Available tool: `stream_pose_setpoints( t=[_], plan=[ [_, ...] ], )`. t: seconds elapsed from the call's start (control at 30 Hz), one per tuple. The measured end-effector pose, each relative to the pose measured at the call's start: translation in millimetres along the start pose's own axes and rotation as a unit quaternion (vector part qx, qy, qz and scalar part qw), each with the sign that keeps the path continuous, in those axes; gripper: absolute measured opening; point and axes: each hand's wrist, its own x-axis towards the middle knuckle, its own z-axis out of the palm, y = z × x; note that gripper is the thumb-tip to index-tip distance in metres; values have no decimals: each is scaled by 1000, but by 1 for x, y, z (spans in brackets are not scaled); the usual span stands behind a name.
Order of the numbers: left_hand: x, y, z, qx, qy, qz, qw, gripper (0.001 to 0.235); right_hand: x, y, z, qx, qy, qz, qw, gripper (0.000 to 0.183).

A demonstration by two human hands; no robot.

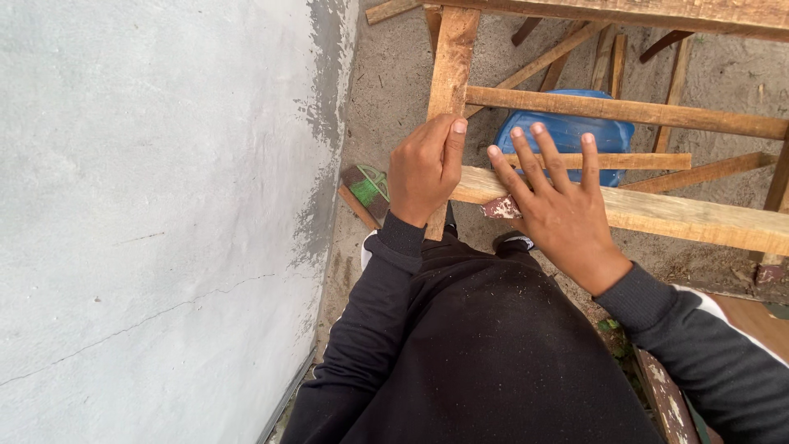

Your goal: The person sands the wooden frame of a furniture piece by hand using a piece of sandpaper, moving their hand back and forth along the beams.

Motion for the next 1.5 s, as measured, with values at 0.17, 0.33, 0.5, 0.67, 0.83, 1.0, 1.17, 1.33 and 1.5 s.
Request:
stream_pose_setpoints(
  t=[0.17, 0.33, 0.5, 0.67, 0.83, 1.0, 1.17, 1.33, 1.5],
  plan=[
    [-1, 0, 3, -21, 18, 17, 999, 28, 3, 7, -10, 177, 40, -16, 983, 95],
    [0, -2, 3, -23, 12, 16, 1000, 29, -6, 19, -17, 268, 75, -62, 958, 83],
    [0, -4, 4, -17, 16, 11, 1000, 29, -13, 32, -19, 224, 1, -105, 969, 70],
    [-3, -6, 6, -22, 4, 8, 1000, 29, 18, 35, 0, 243, -81, -69, 964, 80],
    [-4, -5, 5, -15, 16, 22, 1000, 29, 23, 41, -2, 299, 29, -12, 954, 101],
    [-2, -1, 4, -23, 28, 16, 999, 29, 19, 31, -7, 309, 127, -116, 936, 73],
    [-4, -3, 6, -27, 53, 13, 998, 28, 22, -3, 0, 224, 106, -30, 968, 64],
    [-6, -9, 9, -25, 23, -6, 999, 27, 23, -15, 8, 244, 110, 45, 962, 61],
    [-9, -7, 7, -20, 31, 58, 998, 25, -7, 13, 9, 178, 67, 137, 972, 49]
  ],
)
